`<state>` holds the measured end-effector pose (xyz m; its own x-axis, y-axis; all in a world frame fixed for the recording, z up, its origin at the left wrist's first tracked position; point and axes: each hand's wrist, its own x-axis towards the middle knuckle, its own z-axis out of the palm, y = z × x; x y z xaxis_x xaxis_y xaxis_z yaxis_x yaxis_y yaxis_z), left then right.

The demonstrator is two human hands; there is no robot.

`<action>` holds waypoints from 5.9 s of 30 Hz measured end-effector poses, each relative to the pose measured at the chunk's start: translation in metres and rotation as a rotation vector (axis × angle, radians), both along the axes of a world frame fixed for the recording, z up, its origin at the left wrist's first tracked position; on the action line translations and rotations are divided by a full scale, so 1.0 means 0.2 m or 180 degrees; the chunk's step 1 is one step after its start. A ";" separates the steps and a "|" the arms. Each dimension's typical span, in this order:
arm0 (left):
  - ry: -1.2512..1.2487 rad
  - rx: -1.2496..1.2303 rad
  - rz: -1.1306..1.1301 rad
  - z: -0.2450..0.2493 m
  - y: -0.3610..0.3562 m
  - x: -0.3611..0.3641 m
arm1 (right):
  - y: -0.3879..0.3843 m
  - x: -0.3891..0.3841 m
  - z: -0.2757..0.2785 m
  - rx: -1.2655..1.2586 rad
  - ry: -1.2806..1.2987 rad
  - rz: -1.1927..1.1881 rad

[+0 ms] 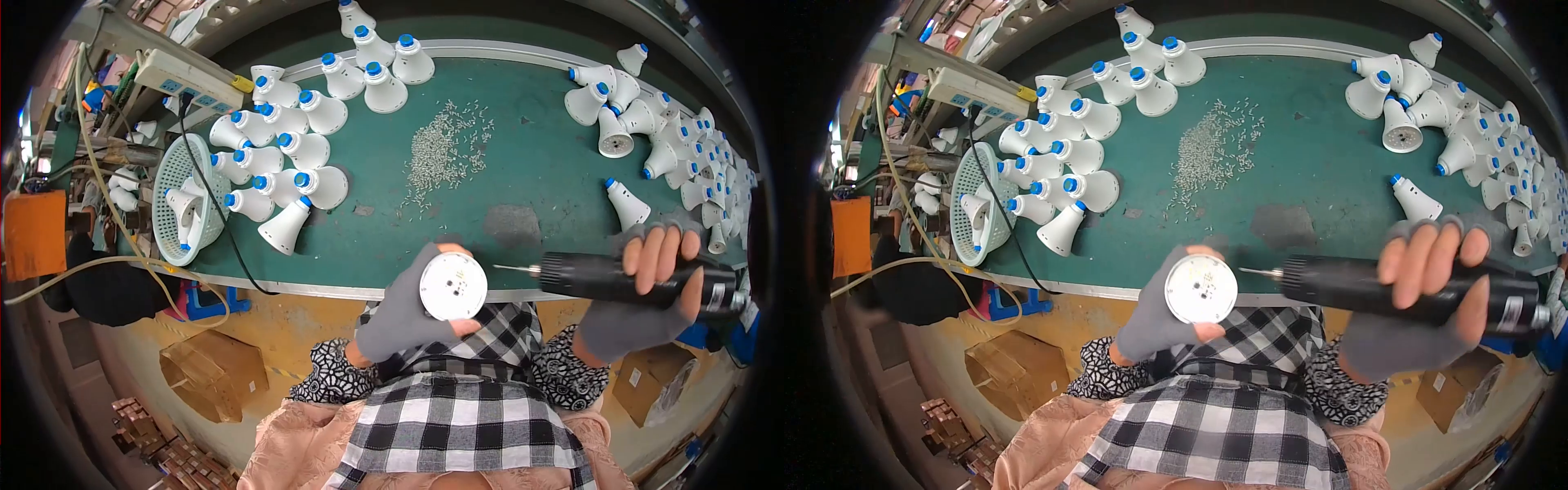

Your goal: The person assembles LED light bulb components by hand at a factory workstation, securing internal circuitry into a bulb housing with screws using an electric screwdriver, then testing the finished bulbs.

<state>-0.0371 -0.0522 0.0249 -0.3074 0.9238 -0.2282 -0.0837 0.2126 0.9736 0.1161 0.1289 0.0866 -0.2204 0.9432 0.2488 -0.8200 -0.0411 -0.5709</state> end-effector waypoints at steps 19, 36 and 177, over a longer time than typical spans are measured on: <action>0.0144 0.0263 0.0080 0.13 0.23 0.04 | -0.14 -0.03 -0.22 -0.1140 -0.1723 0.1659; 0.1636 0.0411 0.0260 0.14 0.39 -0.02 | -0.08 -0.11 -0.21 -0.1412 -0.1436 0.1265; 0.0016 0.2429 0.4156 0.36 -0.98 -0.65 | 0.04 0.29 -0.50 -0.1204 -0.1027 0.2252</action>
